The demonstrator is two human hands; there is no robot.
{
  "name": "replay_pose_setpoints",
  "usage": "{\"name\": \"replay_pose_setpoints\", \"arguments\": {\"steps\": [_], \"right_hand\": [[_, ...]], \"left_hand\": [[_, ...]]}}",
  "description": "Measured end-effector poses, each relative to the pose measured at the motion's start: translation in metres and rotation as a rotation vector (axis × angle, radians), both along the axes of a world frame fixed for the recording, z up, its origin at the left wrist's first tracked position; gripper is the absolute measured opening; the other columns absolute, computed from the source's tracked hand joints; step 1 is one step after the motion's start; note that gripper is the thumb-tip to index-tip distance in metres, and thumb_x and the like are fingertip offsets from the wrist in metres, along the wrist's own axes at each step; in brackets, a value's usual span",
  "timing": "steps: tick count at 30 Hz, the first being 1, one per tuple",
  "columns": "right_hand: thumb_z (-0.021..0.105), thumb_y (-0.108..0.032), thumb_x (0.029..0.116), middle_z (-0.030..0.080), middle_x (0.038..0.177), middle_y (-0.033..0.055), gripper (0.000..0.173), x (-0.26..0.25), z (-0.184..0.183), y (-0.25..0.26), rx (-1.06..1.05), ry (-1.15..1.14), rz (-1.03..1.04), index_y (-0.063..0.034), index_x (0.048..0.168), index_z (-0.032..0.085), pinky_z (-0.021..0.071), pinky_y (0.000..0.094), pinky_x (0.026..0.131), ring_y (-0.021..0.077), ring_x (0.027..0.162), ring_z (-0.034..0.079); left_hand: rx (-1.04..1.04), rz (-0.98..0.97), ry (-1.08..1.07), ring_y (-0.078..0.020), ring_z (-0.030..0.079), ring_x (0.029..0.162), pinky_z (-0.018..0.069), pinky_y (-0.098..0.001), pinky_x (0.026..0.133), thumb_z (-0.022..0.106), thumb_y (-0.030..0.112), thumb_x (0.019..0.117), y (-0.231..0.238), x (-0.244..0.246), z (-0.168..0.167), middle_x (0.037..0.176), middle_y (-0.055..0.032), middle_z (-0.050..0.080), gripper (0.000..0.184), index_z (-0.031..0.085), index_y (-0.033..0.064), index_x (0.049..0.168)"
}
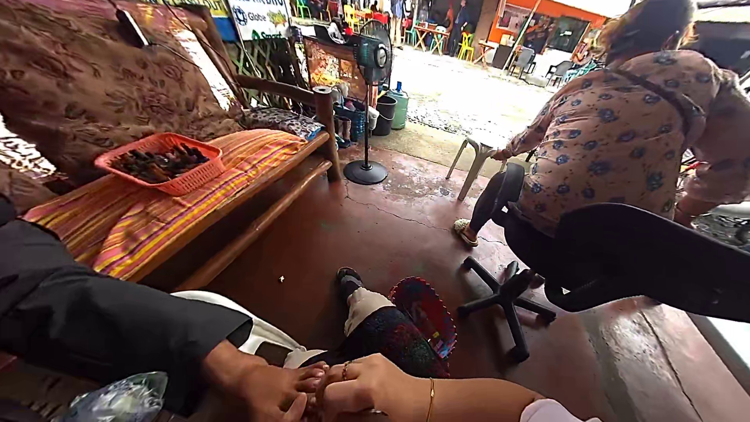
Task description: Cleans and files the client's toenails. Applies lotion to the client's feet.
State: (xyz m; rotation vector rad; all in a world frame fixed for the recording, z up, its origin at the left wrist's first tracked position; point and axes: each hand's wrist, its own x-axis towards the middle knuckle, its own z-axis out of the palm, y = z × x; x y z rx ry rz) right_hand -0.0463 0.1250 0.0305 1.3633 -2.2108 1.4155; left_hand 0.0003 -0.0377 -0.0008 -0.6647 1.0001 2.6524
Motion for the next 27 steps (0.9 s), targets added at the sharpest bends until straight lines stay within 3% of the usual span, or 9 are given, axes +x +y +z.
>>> {"name": "replay_pose_setpoints", "arguments": {"steps": [4,7,15,18,21,27], "right_hand": [[0.064,0.002,0.0920,0.073,0.095,0.0183,0.008,0.001,-0.003,-0.001,0.023,0.054,-0.024,0.0009,0.087,0.071,0.0593,0.0407,0.076,0.0298,0.090,0.072],[0.063,0.003,0.0927,0.073,0.097,0.0190,0.009,0.001,0.000,0.003,0.006,0.003,-0.001,0.0020,0.087,0.070,0.0595,0.0390,0.078,0.0284,0.092,0.072],[0.061,0.002,0.0933,0.074,0.098,0.0167,0.011,0.001,0.000,0.004,0.021,0.026,-0.028,-0.0010,0.087,0.070,0.0599,0.0369,0.079,0.0262,0.095,0.073],[0.062,0.002,0.0917,0.074,0.098,0.0161,0.010,0.001,-0.003,0.003,0.009,0.089,-0.045,-0.0027,0.085,0.067,0.0603,0.0355,0.084,0.0261,0.099,0.072],[0.062,0.003,0.0918,0.073,0.099,0.0169,0.010,0.000,0.000,0.007,-0.024,0.036,-0.029,-0.0012,0.084,0.066,0.0604,0.0328,0.082,0.0239,0.098,0.073],[0.060,0.001,0.0938,0.074,0.099,0.0154,0.011,0.001,-0.005,0.008,0.017,0.138,-0.044,-0.0031,0.085,0.066,0.0600,0.0332,0.087,0.0243,0.101,0.073]], "left_hand": [[-0.029,0.003,-0.010,-0.0075,0.070,0.077,0.0591,-0.0261,0.067,0.039,0.023,0.1070,0.005,-0.001,0.009,0.084,0.0020,0.072,0.031,0.065,0.0166,0.093],[-0.055,0.015,-0.061,-0.0056,0.068,0.070,0.0581,-0.0237,0.062,0.040,0.024,0.1075,0.008,0.002,0.016,0.077,0.0036,0.071,0.035,0.066,0.0184,0.085],[-0.004,0.074,-0.141,-0.0069,0.067,0.065,0.0586,-0.0241,0.061,0.045,0.018,0.1061,0.011,0.000,0.020,0.072,0.0020,0.069,0.034,0.066,0.0162,0.079],[0.019,0.092,-0.136,-0.0068,0.068,0.065,0.0584,-0.0228,0.059,0.046,0.016,0.1056,0.012,-0.001,0.020,0.073,0.0005,0.070,0.031,0.067,0.0137,0.082],[0.015,0.082,-0.149,-0.0067,0.068,0.065,0.0580,-0.0223,0.059,0.046,0.016,0.1058,0.013,-0.001,0.020,0.074,0.0006,0.071,0.030,0.067,0.0134,0.085],[0.012,0.091,-0.173,-0.0080,0.068,0.065,0.0578,-0.0227,0.059,0.047,0.017,0.1058,0.016,0.000,0.020,0.076,-0.0010,0.071,0.027,0.066,0.0121,0.087]]}}
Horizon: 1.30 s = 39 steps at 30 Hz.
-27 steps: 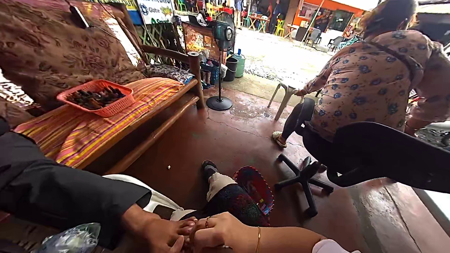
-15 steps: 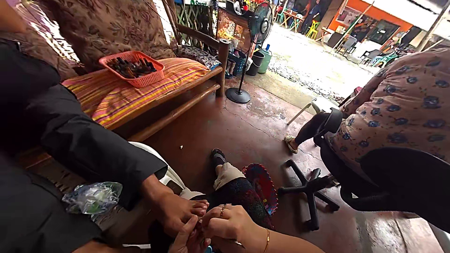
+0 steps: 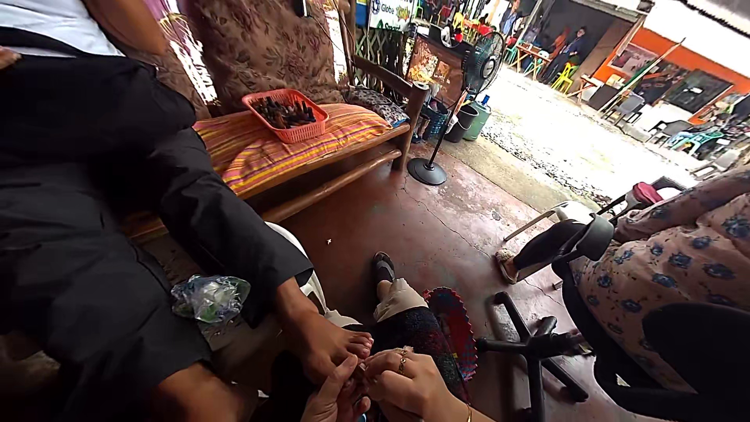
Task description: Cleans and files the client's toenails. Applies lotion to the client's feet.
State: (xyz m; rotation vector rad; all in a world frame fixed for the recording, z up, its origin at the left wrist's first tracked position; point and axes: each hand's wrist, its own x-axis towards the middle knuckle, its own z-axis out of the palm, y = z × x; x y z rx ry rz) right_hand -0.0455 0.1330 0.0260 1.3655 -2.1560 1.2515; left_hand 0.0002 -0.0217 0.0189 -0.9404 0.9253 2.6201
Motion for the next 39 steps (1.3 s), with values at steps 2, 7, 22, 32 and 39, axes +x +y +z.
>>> {"name": "replay_pose_setpoints", "arguments": {"steps": [2,7,22,32,39], "right_hand": [[0.060,0.000,0.0940,0.074,0.098,0.0156,0.011,0.001,0.001,0.002,-0.003,-0.014,0.010,-0.0033,0.085,0.065,0.0602,0.0324,0.085,0.0237,0.100,0.073],[0.059,0.000,0.0937,0.074,0.100,0.0138,0.012,0.006,0.000,0.002,0.044,0.052,-0.014,-0.0051,0.085,0.064,0.0599,0.0326,0.090,0.0236,0.103,0.073],[0.066,0.001,0.0930,0.074,0.098,0.0120,0.012,0.009,0.004,0.003,-0.023,-0.055,-0.082,-0.0033,0.082,0.066,0.0618,0.0305,0.084,0.0178,0.099,0.073],[0.067,0.003,0.0909,0.073,0.096,0.0116,0.013,0.010,0.004,0.003,-0.041,-0.018,-0.090,-0.0034,0.079,0.064,0.0619,0.0293,0.083,0.0176,0.100,0.073],[0.068,0.004,0.0899,0.073,0.096,0.0117,0.014,0.011,0.003,0.002,-0.080,-0.069,-0.097,-0.0031,0.079,0.063,0.0626,0.0302,0.082,0.0183,0.099,0.073]], "left_hand": [[-0.008,-0.005,-0.009,-0.0083,0.068,0.064,0.0576,-0.0229,0.058,0.047,0.017,0.1059,-0.001,0.001,-0.001,0.075,-0.0012,0.070,0.028,0.066,0.0119,0.086],[-0.004,0.047,-0.013,-0.0083,0.066,0.061,0.0562,-0.0224,0.054,0.053,0.013,0.1026,0.003,0.002,-0.002,0.072,-0.0024,0.069,0.023,0.067,0.0095,0.084],[-0.035,-0.011,-0.030,-0.0088,0.066,0.068,0.0551,-0.0204,0.059,0.063,0.018,0.0999,0.003,0.000,0.005,0.080,-0.0035,0.068,0.014,0.070,0.0083,0.093],[-0.044,-0.020,-0.008,-0.0073,0.066,0.067,0.0556,-0.0200,0.060,0.062,0.020,0.1003,0.002,0.001,0.007,0.079,-0.0022,0.068,0.018,0.070,0.0082,0.090],[-0.040,-0.028,-0.006,-0.0075,0.066,0.069,0.0563,-0.0208,0.061,0.062,0.019,0.1002,0.001,0.002,0.006,0.081,-0.0023,0.069,0.016,0.070,0.0085,0.093]]}}
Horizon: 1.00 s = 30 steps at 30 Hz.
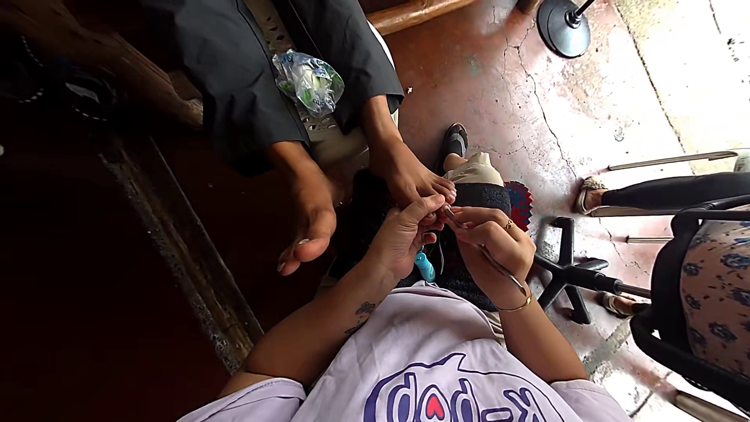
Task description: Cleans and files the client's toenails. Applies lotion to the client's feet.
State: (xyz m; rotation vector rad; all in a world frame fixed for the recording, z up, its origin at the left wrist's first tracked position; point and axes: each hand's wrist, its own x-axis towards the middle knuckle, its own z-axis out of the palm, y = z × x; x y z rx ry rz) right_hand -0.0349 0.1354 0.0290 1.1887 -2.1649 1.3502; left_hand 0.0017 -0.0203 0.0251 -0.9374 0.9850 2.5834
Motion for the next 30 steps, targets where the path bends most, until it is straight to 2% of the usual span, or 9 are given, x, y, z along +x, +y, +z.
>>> {"name": "replay_pose_setpoints", "arguments": {"steps": [4,8,11,15,20,30], "right_hand": [[0.067,0.002,0.0906,0.073,0.095,0.0118,0.013,0.000,-0.002,-0.003,0.020,0.040,-0.013,-0.0035,0.079,0.063,0.0615,0.0313,0.084,0.0188,0.098,0.072],[0.069,0.005,0.0889,0.073,0.095,0.0114,0.015,0.000,0.003,0.000,0.002,-0.042,-0.003,-0.0028,0.078,0.064,0.0626,0.0302,0.083,0.0180,0.098,0.073],[0.067,0.004,0.0892,0.073,0.094,0.0117,0.014,0.000,0.001,-0.003,0.027,0.006,-0.018,-0.0030,0.078,0.064,0.0615,0.0306,0.084,0.0187,0.098,0.073],[0.070,0.006,0.0878,0.073,0.094,0.0106,0.014,0.001,0.005,-0.002,-0.007,-0.078,-0.020,-0.0024,0.078,0.065,0.0629,0.0298,0.083,0.0174,0.097,0.073],[0.069,0.005,0.0872,0.073,0.093,0.0110,0.013,0.002,0.005,-0.005,0.003,-0.068,-0.041,-0.0024,0.078,0.065,0.0616,0.0283,0.080,0.0169,0.094,0.072],[0.072,0.008,0.0845,0.073,0.092,0.0100,0.014,0.001,0.010,-0.005,-0.039,-0.149,-0.032,-0.0017,0.078,0.065,0.0633,0.0292,0.081,0.0170,0.094,0.073]], "left_hand": [[0.008,0.011,0.000,-0.0071,0.065,0.066,0.0556,-0.0201,0.060,0.063,0.019,0.0998,0.001,0.000,0.001,0.078,-0.0021,0.068,0.016,0.070,0.0082,0.090],[0.009,0.000,0.004,-0.0069,0.066,0.068,0.0557,-0.0195,0.060,0.062,0.019,0.0999,0.000,0.000,0.001,0.080,-0.0022,0.069,0.016,0.071,0.0084,0.092],[0.012,0.012,0.002,-0.0072,0.065,0.067,0.0556,-0.0200,0.060,0.063,0.019,0.0994,0.001,0.000,0.000,0.078,-0.0017,0.067,0.015,0.070,0.0085,0.090],[0.018,-0.001,0.001,-0.0073,0.066,0.068,0.0557,-0.0197,0.060,0.063,0.018,0.0998,-0.001,0.001,0.000,0.080,-0.0029,0.068,0.016,0.071,0.0073,0.091],[0.019,-0.002,0.008,-0.0066,0.065,0.067,0.0555,-0.0195,0.060,0.063,0.018,0.0993,0.000,0.001,0.000,0.079,-0.0017,0.068,0.014,0.071,0.0086,0.092],[0.018,0.008,0.008,-0.0070,0.065,0.067,0.0553,-0.0199,0.059,0.063,0.018,0.0994,0.000,0.001,0.001,0.079,-0.0020,0.068,0.016,0.071,0.0086,0.089]]}}
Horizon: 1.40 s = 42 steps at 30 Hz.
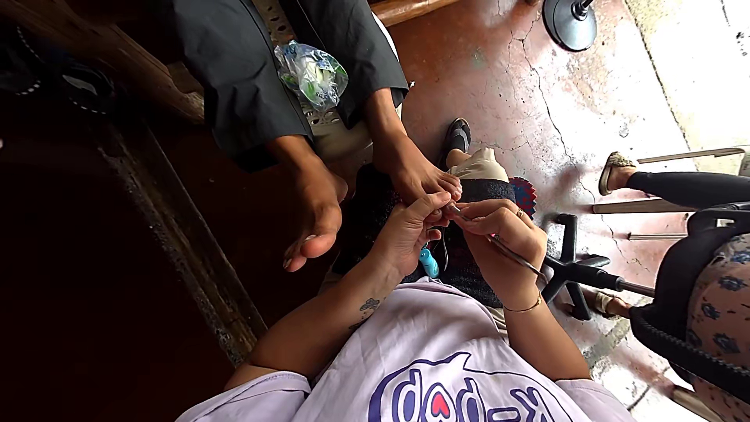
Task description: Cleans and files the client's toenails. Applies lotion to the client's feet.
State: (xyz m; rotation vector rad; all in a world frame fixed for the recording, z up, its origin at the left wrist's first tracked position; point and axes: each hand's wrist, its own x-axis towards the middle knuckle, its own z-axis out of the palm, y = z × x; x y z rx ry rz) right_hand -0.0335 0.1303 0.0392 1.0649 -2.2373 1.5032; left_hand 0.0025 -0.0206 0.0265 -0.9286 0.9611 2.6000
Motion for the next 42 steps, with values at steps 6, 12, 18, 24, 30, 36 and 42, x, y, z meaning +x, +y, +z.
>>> {"name": "replay_pose_setpoints", "arguments": {"steps": [6,12,18,24,30,36,42], "right_hand": [[0.073,0.007,0.0833,0.073,0.091,0.0101,0.013,-0.0013,-0.0016,-0.0019,-0.007,0.001,-0.006,-0.0019,0.078,0.066,0.0625,0.0277,0.079,0.0163,0.092,0.073],[0.073,0.009,0.0818,0.072,0.090,0.0104,0.014,-0.0024,-0.0022,-0.0032,-0.024,-0.028,-0.005,-0.0017,0.077,0.065,0.0620,0.0266,0.077,0.0160,0.091,0.073],[0.074,0.010,0.0802,0.072,0.090,0.0101,0.014,-0.0017,0.0008,-0.0040,-0.013,-0.053,-0.019,-0.0012,0.076,0.065,0.0619,0.0255,0.077,0.0149,0.090,0.073],[0.074,0.010,0.0793,0.072,0.090,0.0093,0.015,-0.0023,0.0026,-0.0033,-0.026,-0.110,-0.015,-0.0016,0.076,0.065,0.0623,0.0254,0.077,0.0140,0.089,0.073],[0.075,0.011,0.0807,0.071,0.091,0.0086,0.016,-0.0055,0.0041,0.0001,-0.091,-0.220,0.038,-0.0022,0.080,0.065,0.0645,0.0301,0.078,0.0168,0.088,0.074],[0.074,0.009,0.0810,0.072,0.093,0.0071,0.016,-0.0056,0.0032,0.0015,-0.139,-0.297,0.052,-0.0043,0.083,0.066,0.0643,0.0292,0.074,0.0154,0.087,0.073],[0.075,0.010,0.0815,0.072,0.094,0.0071,0.017,-0.0064,0.0041,0.0025,-0.151,-0.338,0.051,-0.0043,0.083,0.065,0.0644,0.0290,0.072,0.0148,0.084,0.073]], "left_hand": [[-0.004,-0.003,0.008,-0.0063,0.065,0.067,0.0550,-0.0195,0.059,0.063,0.019,0.0996,0.0006,0.0002,-0.0009,0.079,-0.0008,0.068,0.016,0.071,0.0100,0.089],[-0.006,0.003,0.005,-0.0064,0.065,0.067,0.0546,-0.0195,0.059,0.063,0.018,0.0995,0.0015,0.0008,-0.0019,0.079,-0.0009,0.068,0.015,0.071,0.0096,0.090],[-0.010,0.004,-0.003,-0.0068,0.066,0.068,0.0557,-0.0201,0.061,0.063,0.018,0.0990,0.0009,0.0008,-0.0012,0.080,-0.0010,0.069,0.014,0.071,0.0101,0.091],[-0.012,0.003,-0.018,-0.0068,0.066,0.068,0.0557,-0.0200,0.061,0.064,0.018,0.0990,0.0006,0.0009,-0.0002,0.079,-0.0011,0.068,0.014,0.071,0.0099,0.090],[-0.013,-0.003,-0.001,-0.0063,0.066,0.069,0.0567,-0.0202,0.062,0.063,0.018,0.0994,-0.0004,0.0015,0.0010,0.080,-0.0007,0.069,0.015,0.071,0.0101,0.089],[0.002,-0.006,0.015,-0.0064,0.066,0.069,0.0565,-0.0202,0.062,0.063,0.018,0.0993,-0.0010,0.0020,-0.0005,0.079,-0.0005,0.068,0.016,0.070,0.0102,0.089],[0.015,-0.004,0.008,-0.0066,0.067,0.071,0.0566,-0.0205,0.062,0.063,0.019,0.0989,-0.0005,0.0023,0.0006,0.081,-0.0006,0.069,0.014,0.072,0.0109,0.091]]}}
